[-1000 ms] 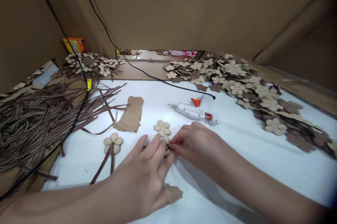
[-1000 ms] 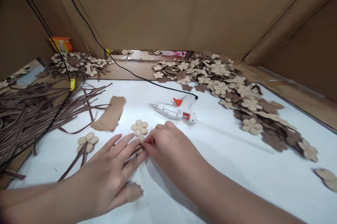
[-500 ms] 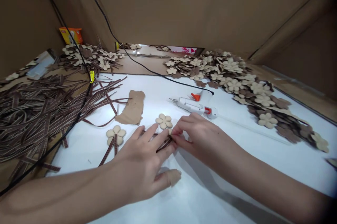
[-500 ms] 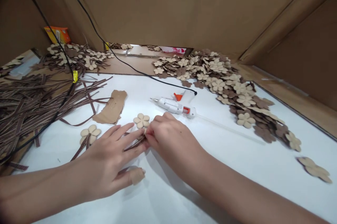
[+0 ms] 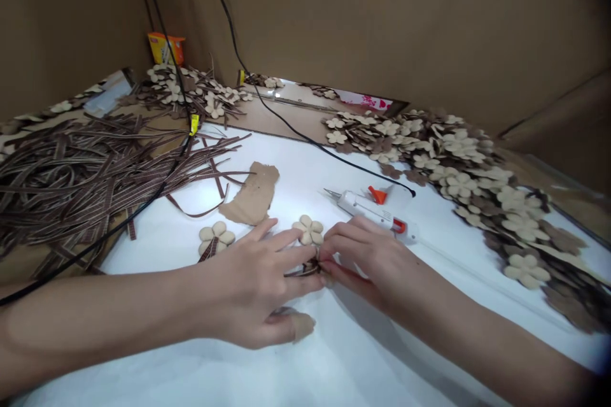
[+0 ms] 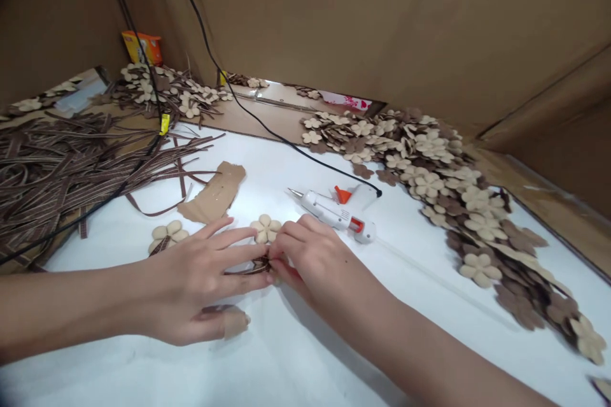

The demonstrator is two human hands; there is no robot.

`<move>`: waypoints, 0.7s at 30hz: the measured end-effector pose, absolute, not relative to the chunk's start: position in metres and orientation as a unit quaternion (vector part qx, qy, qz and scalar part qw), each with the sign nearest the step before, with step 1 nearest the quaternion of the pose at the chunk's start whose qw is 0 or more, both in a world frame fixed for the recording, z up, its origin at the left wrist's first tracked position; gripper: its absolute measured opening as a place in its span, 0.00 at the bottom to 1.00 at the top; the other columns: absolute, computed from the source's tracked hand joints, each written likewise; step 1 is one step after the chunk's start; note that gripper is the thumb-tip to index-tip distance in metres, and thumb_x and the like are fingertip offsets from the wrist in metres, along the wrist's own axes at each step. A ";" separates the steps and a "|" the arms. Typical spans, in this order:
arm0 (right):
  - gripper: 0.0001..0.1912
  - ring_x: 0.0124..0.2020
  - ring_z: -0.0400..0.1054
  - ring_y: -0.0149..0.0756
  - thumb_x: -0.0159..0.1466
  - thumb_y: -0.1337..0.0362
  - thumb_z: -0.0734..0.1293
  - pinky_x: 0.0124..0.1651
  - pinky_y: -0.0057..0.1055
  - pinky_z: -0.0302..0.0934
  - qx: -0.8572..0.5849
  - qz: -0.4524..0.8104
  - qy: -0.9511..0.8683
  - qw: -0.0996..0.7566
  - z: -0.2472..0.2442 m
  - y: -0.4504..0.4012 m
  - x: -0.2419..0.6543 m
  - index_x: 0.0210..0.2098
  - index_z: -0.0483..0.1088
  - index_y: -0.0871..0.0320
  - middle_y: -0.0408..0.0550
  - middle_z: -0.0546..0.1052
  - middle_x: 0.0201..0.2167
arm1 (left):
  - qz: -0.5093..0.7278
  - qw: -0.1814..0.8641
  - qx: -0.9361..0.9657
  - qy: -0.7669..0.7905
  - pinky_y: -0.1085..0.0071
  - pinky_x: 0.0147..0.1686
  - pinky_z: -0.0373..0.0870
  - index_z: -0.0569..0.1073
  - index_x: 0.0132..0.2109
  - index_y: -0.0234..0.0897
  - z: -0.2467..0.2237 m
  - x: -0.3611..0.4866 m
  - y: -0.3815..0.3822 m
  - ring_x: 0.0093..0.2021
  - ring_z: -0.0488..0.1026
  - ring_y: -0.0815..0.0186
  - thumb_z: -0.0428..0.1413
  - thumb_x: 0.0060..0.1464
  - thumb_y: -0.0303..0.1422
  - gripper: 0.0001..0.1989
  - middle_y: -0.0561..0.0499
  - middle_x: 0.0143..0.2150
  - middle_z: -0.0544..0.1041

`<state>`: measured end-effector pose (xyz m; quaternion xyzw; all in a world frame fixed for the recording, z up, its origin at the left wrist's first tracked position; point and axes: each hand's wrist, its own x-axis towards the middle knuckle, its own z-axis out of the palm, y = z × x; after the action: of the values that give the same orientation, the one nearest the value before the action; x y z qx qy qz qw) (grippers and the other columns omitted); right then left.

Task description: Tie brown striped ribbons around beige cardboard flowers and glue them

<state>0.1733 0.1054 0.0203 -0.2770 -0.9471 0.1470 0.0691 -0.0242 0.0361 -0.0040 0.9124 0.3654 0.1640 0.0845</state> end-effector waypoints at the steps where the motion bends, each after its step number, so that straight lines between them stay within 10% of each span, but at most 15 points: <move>1: 0.07 0.32 0.59 0.35 0.63 0.70 0.61 0.36 0.32 0.55 -0.269 0.148 -0.949 0.066 0.021 0.107 0.173 0.29 0.66 0.57 0.43 0.70 0.29 | 0.162 0.086 0.913 0.364 0.42 0.53 0.53 0.68 0.54 0.38 -0.004 -0.025 0.037 0.56 0.60 0.48 0.45 0.58 0.39 0.20 0.43 0.56 0.67; 21: 0.06 0.33 0.60 0.34 0.61 0.72 0.62 0.34 0.30 0.57 -0.318 0.233 -0.912 0.111 0.007 0.106 0.181 0.30 0.67 0.55 0.42 0.72 0.30 | 0.104 0.137 0.834 0.525 0.64 0.35 0.59 0.65 0.32 0.35 0.006 -0.016 0.040 0.37 0.60 0.61 0.43 0.60 0.27 0.09 0.48 0.34 0.68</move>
<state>0.1811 0.1065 0.0066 -0.3183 -0.9121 0.2331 0.1113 -0.0165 0.0397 0.0056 0.8337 0.5247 0.1044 0.1368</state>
